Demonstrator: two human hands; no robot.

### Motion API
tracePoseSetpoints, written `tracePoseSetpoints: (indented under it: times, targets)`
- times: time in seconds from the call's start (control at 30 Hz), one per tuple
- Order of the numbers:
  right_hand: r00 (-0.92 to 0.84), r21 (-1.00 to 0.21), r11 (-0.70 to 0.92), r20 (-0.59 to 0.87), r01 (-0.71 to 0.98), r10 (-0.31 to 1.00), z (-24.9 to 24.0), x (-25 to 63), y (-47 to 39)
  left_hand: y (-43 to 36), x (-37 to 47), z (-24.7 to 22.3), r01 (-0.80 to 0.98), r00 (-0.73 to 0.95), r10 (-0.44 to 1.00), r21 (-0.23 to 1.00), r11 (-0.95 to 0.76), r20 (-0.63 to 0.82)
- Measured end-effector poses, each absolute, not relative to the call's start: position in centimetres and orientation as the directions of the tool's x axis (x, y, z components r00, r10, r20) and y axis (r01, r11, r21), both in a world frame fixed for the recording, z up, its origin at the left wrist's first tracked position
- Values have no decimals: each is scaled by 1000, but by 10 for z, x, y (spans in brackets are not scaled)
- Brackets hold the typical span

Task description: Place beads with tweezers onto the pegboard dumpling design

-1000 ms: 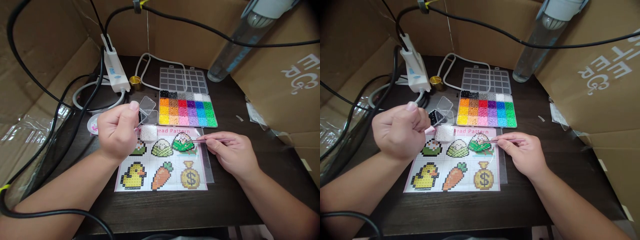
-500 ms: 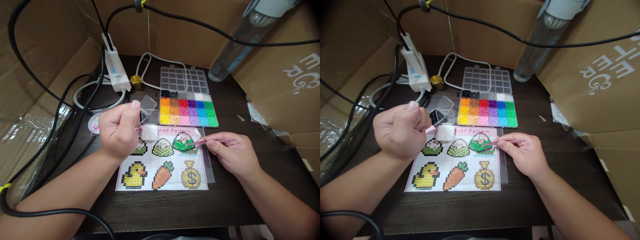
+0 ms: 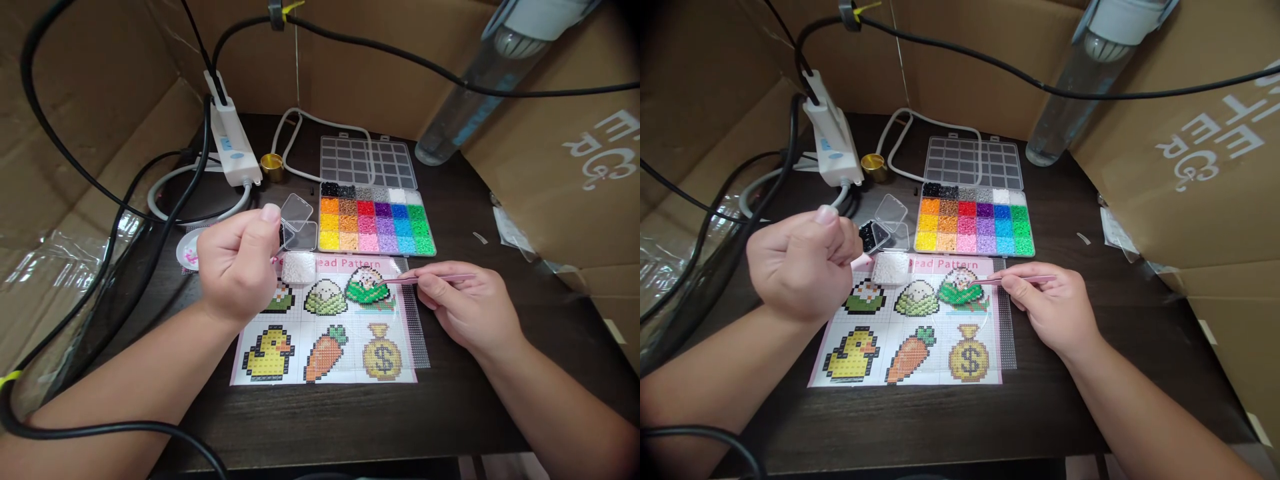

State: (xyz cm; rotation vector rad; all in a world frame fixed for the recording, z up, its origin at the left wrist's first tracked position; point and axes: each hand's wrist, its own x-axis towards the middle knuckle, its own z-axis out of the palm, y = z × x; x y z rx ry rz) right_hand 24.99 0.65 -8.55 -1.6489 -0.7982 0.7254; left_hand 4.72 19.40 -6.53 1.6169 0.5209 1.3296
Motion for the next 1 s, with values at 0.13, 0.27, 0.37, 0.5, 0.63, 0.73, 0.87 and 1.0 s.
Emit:
tracePoseSetpoints:
  times: [0.13,0.27,0.37,0.5,0.63,0.73,0.87,1.0]
  targets:
    - [566,-968,-154,-16,197,824,-85,249,7,194,47,-66,-235,324,786,850,-472,526]
    - [552,-957,-159,2,243,834,-86,249,8,195,47,-66,-262,322,777,839,-476,541]
    - [550,-953,-163,3,254,835,-85,249,8,195,47,-66,-257,319,781,842,-474,537]
    - [555,-954,-172,-8,245,832,-83,248,9,194,47,-66,-234,323,789,852,-468,522]
    - [555,-954,-189,-28,235,832,-81,247,10,193,47,-65,-229,331,789,855,-465,518]
    - [557,-956,-186,-30,226,830,-81,248,9,193,47,-65,-232,330,787,853,-467,521]
    - [560,-964,-171,-28,206,828,-84,249,9,193,47,-65,-242,335,784,852,-464,523]
    - [561,-961,-176,-27,213,827,-86,249,8,194,47,-65,-274,329,774,839,-470,541]
